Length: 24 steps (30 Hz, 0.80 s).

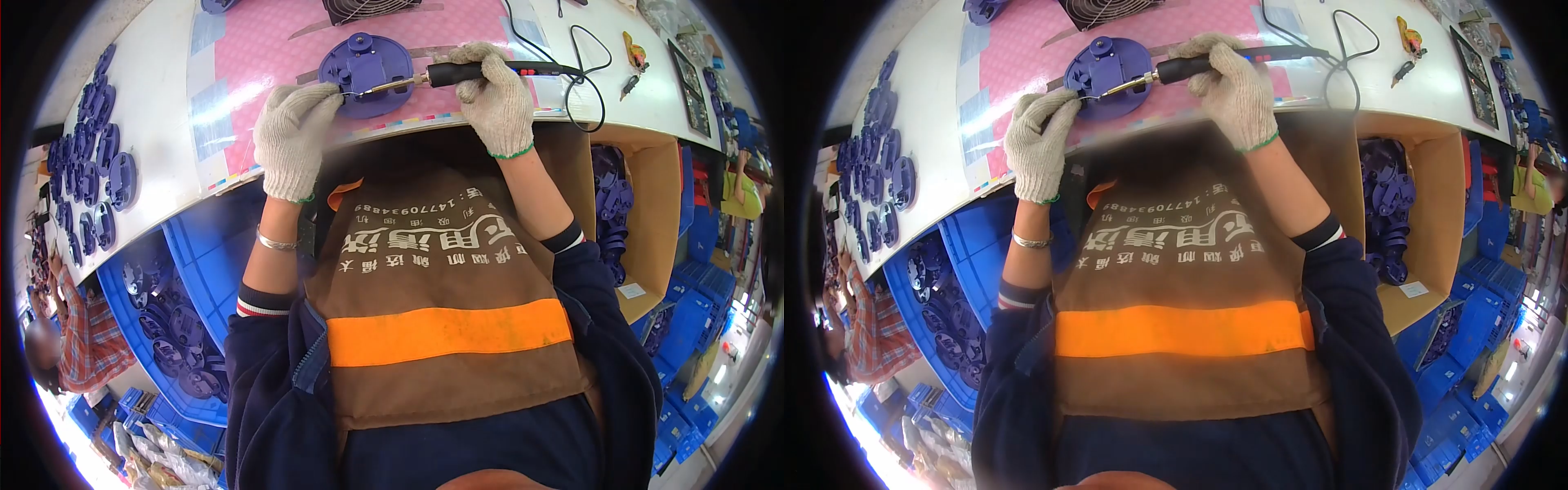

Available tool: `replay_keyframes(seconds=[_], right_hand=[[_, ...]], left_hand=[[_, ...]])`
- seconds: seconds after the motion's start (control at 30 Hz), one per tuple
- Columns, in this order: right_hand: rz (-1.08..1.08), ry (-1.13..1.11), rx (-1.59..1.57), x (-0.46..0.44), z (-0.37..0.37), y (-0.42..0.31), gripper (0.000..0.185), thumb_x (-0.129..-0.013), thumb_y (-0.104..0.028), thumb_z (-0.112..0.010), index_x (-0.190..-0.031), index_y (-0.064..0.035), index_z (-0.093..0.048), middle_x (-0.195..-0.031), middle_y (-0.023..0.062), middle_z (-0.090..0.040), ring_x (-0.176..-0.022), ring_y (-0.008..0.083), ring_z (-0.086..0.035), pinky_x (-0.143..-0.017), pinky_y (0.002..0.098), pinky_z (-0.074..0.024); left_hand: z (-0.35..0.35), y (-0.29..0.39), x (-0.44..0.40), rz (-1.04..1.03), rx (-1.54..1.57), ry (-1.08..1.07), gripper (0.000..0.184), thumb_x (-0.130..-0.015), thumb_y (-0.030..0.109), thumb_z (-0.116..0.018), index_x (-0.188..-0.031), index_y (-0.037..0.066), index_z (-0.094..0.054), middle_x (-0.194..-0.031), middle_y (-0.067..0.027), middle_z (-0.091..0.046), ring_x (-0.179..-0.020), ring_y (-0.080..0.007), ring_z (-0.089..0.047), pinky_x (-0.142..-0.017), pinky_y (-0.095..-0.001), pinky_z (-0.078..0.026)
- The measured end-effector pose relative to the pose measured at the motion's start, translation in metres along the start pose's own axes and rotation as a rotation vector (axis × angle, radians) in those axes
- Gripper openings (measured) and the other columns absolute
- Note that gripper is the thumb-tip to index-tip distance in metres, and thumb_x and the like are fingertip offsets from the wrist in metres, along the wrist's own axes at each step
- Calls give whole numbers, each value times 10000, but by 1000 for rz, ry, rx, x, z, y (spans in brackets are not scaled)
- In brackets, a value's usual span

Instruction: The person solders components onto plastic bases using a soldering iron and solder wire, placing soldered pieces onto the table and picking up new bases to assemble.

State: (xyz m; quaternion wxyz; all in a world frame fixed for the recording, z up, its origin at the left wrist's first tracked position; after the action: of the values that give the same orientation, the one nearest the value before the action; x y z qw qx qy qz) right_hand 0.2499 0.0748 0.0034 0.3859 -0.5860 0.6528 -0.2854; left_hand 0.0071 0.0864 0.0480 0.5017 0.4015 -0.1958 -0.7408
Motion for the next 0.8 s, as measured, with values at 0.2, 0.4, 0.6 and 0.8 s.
replay_keyframes(seconds=[0.2, 0.4, 0.6, 0.8], right_hand=[[-39, 63, -49, 0, 4, 3, 273, -965, -152, -444, -1142, 36, -533, -1102, 129, -597, -948, 171, -562, -648, 251, -437], [-61, 77, -189, 0, 7, 5, 264, -946, -132, -463, -1139, 34, -532, -1104, 134, -596, -967, 180, -559, -650, 252, -444], [-13, 249, 4, -2, 28, -14, 251, -886, -116, -534, -1092, 27, -554, -1061, 139, -601, -808, 156, -506, -632, 237, -406], [31, 360, -289, 0, 69, -27, 233, -865, -142, -582, -1043, 7, -565, -1031, 164, -585, -661, 147, -420, -652, 239, -401]], left_hand=[[0, -2, 0, 40, 19, -4, 174, -750, 146, -706, -904, 68, -723, -881, -95, -660, -809, -236, -622, -741, -319, -490], [3, -11, 3, 88, 127, -19, 168, -793, 121, -672, -940, 48, -710, -888, -84, -665, -827, -201, -624, -767, -299, -482], [6, -35, 15, 282, 356, -22, 247, -849, 65, -597, -1081, -5, -646, -883, -52, -643, -831, -111, -581, -773, -258, -460], [6, -29, 6, 317, 21, -167, 603, -783, 149, -677, -1314, -21, -446, -932, -99, -605, -841, -134, -565, -734, -270, -480]])
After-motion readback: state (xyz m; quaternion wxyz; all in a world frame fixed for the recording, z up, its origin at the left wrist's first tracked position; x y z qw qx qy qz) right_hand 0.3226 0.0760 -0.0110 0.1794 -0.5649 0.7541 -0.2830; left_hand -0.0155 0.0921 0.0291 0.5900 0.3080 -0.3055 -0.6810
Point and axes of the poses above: each hand's wrist, its own x-axis away from the middle knuckle, its own z-axis out of the back of the hand, y = z × x, the point moved 10 cm from there along -x, towards the middle knuckle
